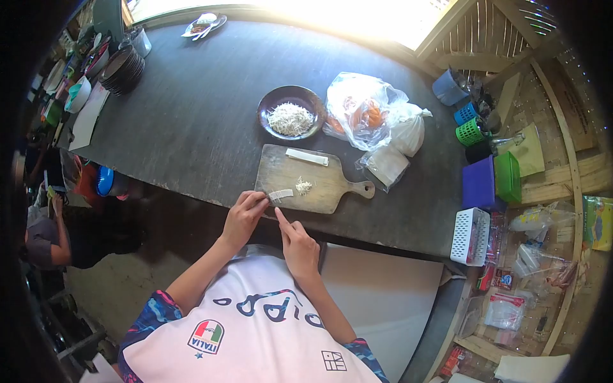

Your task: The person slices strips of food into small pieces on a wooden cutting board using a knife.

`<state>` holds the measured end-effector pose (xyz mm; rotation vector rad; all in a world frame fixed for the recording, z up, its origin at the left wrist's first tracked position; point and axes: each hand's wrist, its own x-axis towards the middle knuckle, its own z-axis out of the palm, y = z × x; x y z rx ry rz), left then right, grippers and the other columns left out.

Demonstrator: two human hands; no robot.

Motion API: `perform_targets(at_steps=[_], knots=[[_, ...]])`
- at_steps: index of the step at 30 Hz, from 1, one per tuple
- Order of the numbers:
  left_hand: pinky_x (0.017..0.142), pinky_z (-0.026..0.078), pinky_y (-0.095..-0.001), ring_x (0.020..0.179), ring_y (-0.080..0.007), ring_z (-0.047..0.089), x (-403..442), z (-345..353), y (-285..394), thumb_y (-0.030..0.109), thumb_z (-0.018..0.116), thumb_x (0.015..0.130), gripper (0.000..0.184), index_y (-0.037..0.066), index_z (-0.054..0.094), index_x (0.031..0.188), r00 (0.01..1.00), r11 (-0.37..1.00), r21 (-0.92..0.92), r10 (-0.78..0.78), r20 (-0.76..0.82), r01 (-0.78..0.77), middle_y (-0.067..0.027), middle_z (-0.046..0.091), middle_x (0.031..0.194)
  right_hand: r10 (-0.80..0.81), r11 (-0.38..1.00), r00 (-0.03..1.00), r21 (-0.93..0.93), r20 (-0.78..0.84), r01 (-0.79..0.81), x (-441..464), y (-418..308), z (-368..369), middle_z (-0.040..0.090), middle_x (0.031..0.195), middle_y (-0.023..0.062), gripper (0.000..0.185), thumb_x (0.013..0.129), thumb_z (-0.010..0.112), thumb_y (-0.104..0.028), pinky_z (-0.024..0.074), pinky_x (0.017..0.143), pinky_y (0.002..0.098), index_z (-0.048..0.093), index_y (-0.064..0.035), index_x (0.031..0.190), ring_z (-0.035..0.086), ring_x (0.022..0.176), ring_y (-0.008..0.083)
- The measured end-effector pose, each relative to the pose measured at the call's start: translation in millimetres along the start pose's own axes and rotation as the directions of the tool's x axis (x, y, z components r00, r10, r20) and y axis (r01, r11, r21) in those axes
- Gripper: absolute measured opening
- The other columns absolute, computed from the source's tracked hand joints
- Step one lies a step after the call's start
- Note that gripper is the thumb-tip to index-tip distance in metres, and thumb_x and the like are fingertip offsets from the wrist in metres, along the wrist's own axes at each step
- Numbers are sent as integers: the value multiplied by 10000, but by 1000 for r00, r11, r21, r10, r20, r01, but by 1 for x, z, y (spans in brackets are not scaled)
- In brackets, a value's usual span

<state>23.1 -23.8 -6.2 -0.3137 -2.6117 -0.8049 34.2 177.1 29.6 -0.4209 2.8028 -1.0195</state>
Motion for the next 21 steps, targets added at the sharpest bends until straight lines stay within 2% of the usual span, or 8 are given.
perform_targets(at_steps=[3,6,21], knots=[[978,607,-391,1220,-289,664,-2,0,-1,31,745,917,298,-1,755,1213,1000,1000,6,-3,6,3,-85,686,1241,38,999,999,-33,36,-37,-3,-1,-2,646,916,99,487,1104,654,-243,576,726,477,626,-383,1569,709,795,338],[978,608,-394,1214,-289,667,-1,-1,1,25,748,915,294,-2,756,1208,1000,1000,-9,-4,-4,4,-85,689,1242,-5,1000,1000,-28,-1,5,5,-2,2,641,907,97,485,1104,653,-248,574,721,477,627,-383,1569,706,782,327],[941,619,-399,1193,-285,676,-2,-1,-1,36,749,931,250,4,759,1179,999,1000,-22,-20,-32,20,-83,689,1225,28,998,999,-50,37,-26,-2,-5,-3,662,911,88,494,1101,657,-237,577,727,479,626,-391,1570,721,799,321]])
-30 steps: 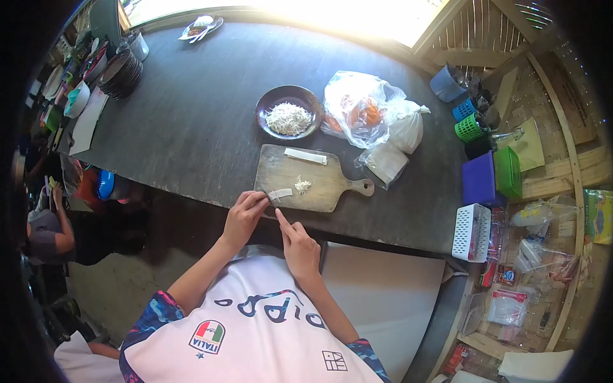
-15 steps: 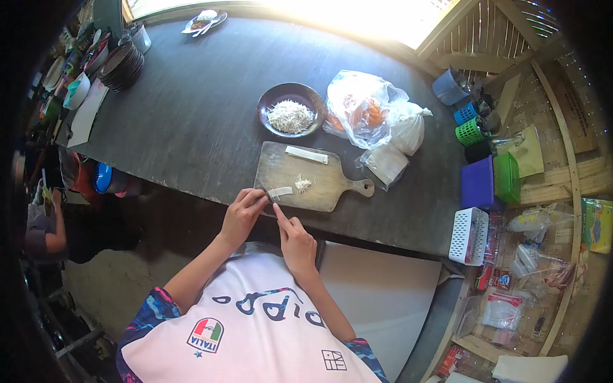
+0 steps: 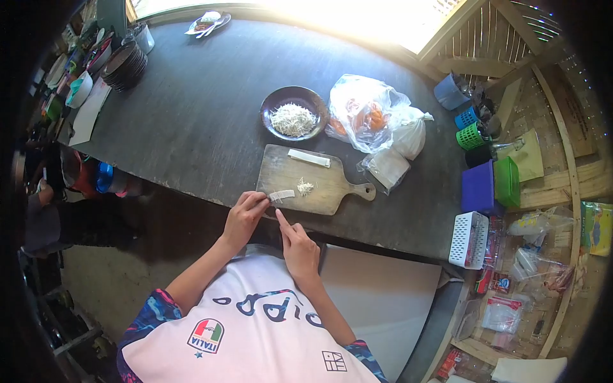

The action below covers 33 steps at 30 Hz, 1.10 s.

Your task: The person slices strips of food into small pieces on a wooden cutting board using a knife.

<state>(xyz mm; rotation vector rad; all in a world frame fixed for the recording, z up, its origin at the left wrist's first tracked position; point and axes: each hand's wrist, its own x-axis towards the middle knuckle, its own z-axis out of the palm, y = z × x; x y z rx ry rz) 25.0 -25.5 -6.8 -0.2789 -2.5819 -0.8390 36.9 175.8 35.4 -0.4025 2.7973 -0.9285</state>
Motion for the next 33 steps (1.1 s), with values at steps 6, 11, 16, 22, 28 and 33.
perform_targets(at_steps=[6,11,16,22,28,33], knots=[[930,622,-402,1180,-283,683,-1,0,2,49,748,942,232,5,764,1170,1000,1000,0,7,-13,-7,-80,699,1220,-23,1000,1000,-9,-4,23,8,1,5,673,939,64,538,1088,657,-223,611,719,476,597,-411,1588,749,806,314],[925,618,-409,1169,-289,689,1,-1,1,49,763,933,234,10,776,1163,1000,1000,-11,-5,-18,5,-78,710,1221,-6,1000,1000,25,-2,6,0,2,3,655,924,103,512,1093,665,-227,570,729,489,614,-382,1579,709,797,342],[929,608,-420,1133,-301,698,1,0,3,34,778,922,224,12,788,1145,999,1000,-25,-11,-38,10,-81,724,1196,-40,999,999,20,-23,40,3,2,7,659,936,89,531,1091,654,-216,587,720,487,600,-394,1589,720,796,342],[935,614,-409,1180,-293,682,1,0,3,50,759,936,240,4,768,1172,1000,1000,-1,0,-25,0,-79,707,1227,-5,1000,1000,23,-2,5,-3,3,4,663,931,91,536,1087,654,-200,579,712,492,604,-387,1587,722,801,348],[940,608,-410,1180,-291,679,-1,2,2,46,763,939,230,1,769,1164,1000,1000,14,0,-31,0,-81,701,1219,-18,999,1000,27,-20,19,7,-4,6,661,919,84,533,1089,653,-199,577,704,479,609,-397,1582,717,781,333],[936,606,-418,1136,-301,695,0,0,4,28,782,922,196,6,790,1116,997,1000,-6,-17,-69,16,-80,719,1178,-27,999,1000,21,4,27,1,3,6,677,952,69,532,1091,641,-220,602,706,479,593,-392,1593,739,793,336]])
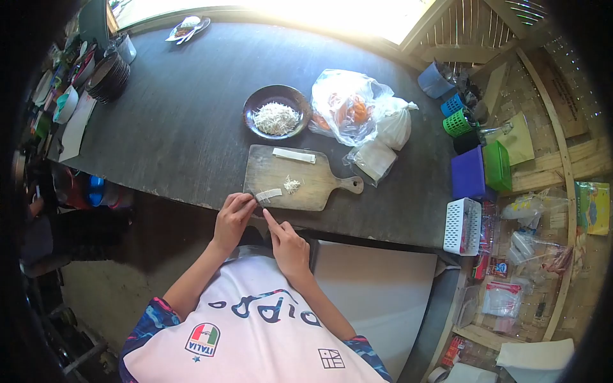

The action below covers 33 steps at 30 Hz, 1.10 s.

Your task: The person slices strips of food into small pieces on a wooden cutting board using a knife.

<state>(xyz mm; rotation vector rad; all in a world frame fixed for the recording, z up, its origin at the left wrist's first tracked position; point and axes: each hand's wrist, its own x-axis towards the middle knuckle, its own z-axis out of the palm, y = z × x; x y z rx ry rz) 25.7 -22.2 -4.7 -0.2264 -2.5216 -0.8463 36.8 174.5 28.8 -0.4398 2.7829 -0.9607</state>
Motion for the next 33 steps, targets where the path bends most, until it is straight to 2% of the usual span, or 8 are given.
perform_targets(at_steps=[4,14,17,20,24,27,31,33], knots=[[937,606,-420,1140,-301,695,-2,2,-2,28,781,923,199,7,793,1120,1000,1000,-10,-6,15,6,-79,720,1179,-12,1000,1000,-5,-13,12,12,0,5,689,967,63,533,1095,630,-239,615,715,486,583,-416,1596,754,804,338],[944,611,-416,1182,-299,680,-2,-2,-2,49,756,956,219,-7,775,1167,999,1000,-13,12,41,-11,-85,703,1216,-1,1000,1000,21,-2,1,5,1,4,673,960,101,532,1096,639,-229,605,734,517,585,-395,1599,750,835,360],[951,609,-416,1180,-295,677,-1,-1,-4,51,754,960,215,-2,776,1167,999,1000,6,28,41,-28,-82,702,1218,11,997,1000,72,14,-12,11,-2,1,681,968,111,507,1111,628,-247,593,756,514,591,-388,1596,744,847,369],[959,606,-415,1178,-296,675,1,0,-3,52,751,965,215,0,775,1172,999,1000,5,30,44,-30,-83,701,1223,54,972,997,228,57,-65,10,7,-5,709,980,132,466,1127,614,-264,586,797,483,612,-361,1583,743,870,378],[961,604,-411,1174,-295,674,6,2,-4,54,747,969,215,0,771,1175,998,999,5,38,54,-39,-84,701,1219,199,907,978,368,57,-206,15,34,-22,749,1016,169,426,1138,604,-272,571,832,445,643,-340,1557,740,892,362],[943,609,-422,1136,-301,687,18,10,-2,65,765,963,202,21,784,1159,997,999,-10,48,56,-48,-80,715,1183,229,945,972,252,-52,-210,16,38,-35,740,1011,169,430,1136,609,-274,563,826,455,641,-340,1560,729,884,358],[927,614,-433,1117,-309,689,28,27,6,73,770,965,185,24,792,1142,991,996,-63,68,115,-61,-76,719,1172,143,964,986,240,-91,-118,10,24,-33,705,992,158,444,1129,622,-258,562,826,467,638,-348,1563,721,884,376],[925,615,-433,1125,-311,687,32,30,7,68,765,967,185,17,793,1143,990,995,-79,74,122,-65,-83,716,1175,153,973,985,186,-74,-137,6,18,-31,700,990,147,449,1125,625,-253,568,825,475,639,-352,1562,725,893,377]])
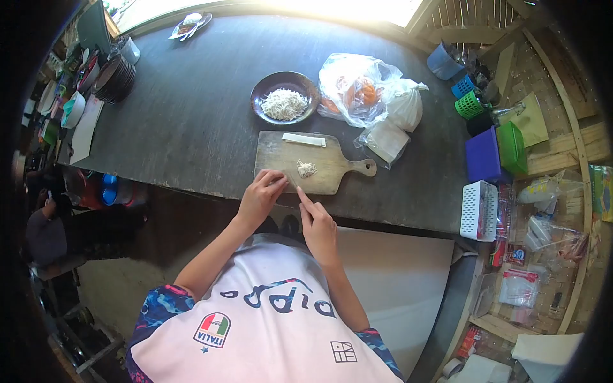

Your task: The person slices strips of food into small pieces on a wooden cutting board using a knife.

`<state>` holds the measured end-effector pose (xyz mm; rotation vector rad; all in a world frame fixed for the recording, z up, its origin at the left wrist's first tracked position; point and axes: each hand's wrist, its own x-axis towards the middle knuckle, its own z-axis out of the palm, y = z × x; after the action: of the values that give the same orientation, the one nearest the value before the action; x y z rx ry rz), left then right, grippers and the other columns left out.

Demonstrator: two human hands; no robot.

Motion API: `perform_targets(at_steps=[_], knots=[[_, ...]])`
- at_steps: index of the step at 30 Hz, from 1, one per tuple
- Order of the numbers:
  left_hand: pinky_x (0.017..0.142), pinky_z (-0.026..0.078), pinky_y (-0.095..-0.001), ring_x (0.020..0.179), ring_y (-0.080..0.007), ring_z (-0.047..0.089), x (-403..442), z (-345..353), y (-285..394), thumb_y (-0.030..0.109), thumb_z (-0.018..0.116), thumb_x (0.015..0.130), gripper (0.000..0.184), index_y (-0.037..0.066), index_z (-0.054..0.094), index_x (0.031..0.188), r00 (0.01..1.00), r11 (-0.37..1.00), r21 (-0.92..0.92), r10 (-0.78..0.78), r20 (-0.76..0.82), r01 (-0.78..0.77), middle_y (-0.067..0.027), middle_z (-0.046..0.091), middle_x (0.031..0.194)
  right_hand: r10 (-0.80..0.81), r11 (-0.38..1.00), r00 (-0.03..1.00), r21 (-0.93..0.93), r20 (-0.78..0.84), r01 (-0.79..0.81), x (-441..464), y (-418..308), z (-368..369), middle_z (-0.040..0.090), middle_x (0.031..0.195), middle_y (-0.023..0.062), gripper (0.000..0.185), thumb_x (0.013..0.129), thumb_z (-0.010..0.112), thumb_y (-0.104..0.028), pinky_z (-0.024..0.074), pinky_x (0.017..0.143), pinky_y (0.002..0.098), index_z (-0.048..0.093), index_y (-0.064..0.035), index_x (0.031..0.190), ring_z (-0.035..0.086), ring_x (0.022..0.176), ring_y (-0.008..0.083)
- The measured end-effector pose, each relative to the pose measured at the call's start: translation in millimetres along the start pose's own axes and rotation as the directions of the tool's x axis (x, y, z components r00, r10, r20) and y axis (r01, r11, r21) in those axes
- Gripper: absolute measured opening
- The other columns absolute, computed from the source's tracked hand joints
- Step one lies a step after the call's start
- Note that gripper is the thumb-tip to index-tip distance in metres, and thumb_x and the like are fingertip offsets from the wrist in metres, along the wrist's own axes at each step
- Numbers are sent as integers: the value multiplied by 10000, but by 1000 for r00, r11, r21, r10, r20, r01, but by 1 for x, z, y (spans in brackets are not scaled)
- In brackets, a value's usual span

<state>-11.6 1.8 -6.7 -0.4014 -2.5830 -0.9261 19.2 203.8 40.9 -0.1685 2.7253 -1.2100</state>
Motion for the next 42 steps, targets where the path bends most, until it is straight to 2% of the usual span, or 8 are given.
perform_targets(at_steps=[4,10,19,25,29,42], knots=[[959,611,-403,1157,-297,678,-1,-3,4,46,754,940,223,-3,768,1158,1000,1000,12,12,-5,-12,-87,699,1200,-21,998,1000,-55,-16,20,-8,6,11,680,963,123,468,1115,636,-255,578,802,499,630,-379,1566,730,891,369],[937,598,-447,1117,-322,684,2,-6,1,30,773,941,220,4,799,1158,999,999,4,42,15,-42,-97,720,1183,-20,993,1000,-118,-2,20,-18,7,12,636,899,104,504,1097,653,-258,582,741,523,612,-419,1572,722,810,369],[939,600,-436,1141,-324,685,2,-6,3,1,771,929,199,-19,787,1126,999,999,14,30,14,-30,-98,715,1194,-32,994,999,-110,-36,28,-13,7,19,650,908,106,500,1094,642,-237,601,732,510,623,-412,1562,734,807,367],[916,592,-438,1089,-323,698,2,-6,6,-40,794,900,235,-8,807,1133,1000,1000,-5,19,-10,-19,-102,730,1177,-7,992,999,-130,-43,2,-24,-2,12,663,912,82,500,1096,639,-239,611,708,494,623,-422,1561,747,789,336],[913,594,-436,1094,-322,697,3,-8,6,-30,797,907,223,-4,808,1128,999,999,11,40,-1,-40,-100,728,1180,48,990,998,-130,-31,-52,-28,-7,10,662,910,81,524,1086,658,-209,592,723,475,623,-416,1566,722,793,327],[916,598,-433,1100,-311,694,2,-3,4,-13,798,929,226,17,804,1153,1000,1000,-5,23,-4,-23,-84,719,1179,20,992,999,-128,-39,-24,-34,1,8,653,903,78,531,1085,656,-213,614,682,489,612,-413,1575,737,727,336]])
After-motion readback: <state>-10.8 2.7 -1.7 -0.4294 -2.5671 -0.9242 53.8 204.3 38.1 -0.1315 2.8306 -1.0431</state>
